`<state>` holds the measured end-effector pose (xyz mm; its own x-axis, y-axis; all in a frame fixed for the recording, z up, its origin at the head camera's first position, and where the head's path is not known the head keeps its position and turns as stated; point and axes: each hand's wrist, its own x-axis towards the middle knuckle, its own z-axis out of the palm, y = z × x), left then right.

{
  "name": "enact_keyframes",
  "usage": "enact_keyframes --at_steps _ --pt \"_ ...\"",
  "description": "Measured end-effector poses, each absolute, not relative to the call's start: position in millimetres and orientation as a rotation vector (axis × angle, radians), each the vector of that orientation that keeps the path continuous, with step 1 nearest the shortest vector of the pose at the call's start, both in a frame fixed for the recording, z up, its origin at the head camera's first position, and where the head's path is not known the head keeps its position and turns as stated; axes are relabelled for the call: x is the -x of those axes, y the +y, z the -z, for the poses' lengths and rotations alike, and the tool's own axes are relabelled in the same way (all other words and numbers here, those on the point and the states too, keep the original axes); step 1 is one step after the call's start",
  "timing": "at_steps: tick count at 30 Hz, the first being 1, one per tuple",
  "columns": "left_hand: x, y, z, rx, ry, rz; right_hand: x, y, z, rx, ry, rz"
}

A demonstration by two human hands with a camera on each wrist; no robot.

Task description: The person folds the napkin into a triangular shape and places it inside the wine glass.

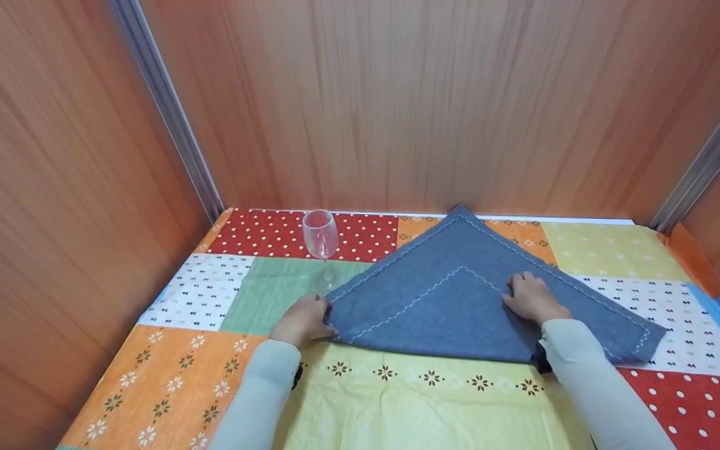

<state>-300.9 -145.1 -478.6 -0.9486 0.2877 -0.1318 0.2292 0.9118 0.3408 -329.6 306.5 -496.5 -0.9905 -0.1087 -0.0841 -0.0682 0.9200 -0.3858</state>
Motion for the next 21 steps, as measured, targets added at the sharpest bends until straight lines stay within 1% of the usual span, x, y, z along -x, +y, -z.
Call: enact_keyframes --at_steps 12,21 --pt "297.5 -144.3 476.1 -0.355 2.874 -0.394 321.9 312.6 498.4 0.193 2.994 0.558" --pt "295.3 -144.6 477.5 -0.384 2.894 -0.401 313.4 321.3 500.3 0.244 3.030 0.586"
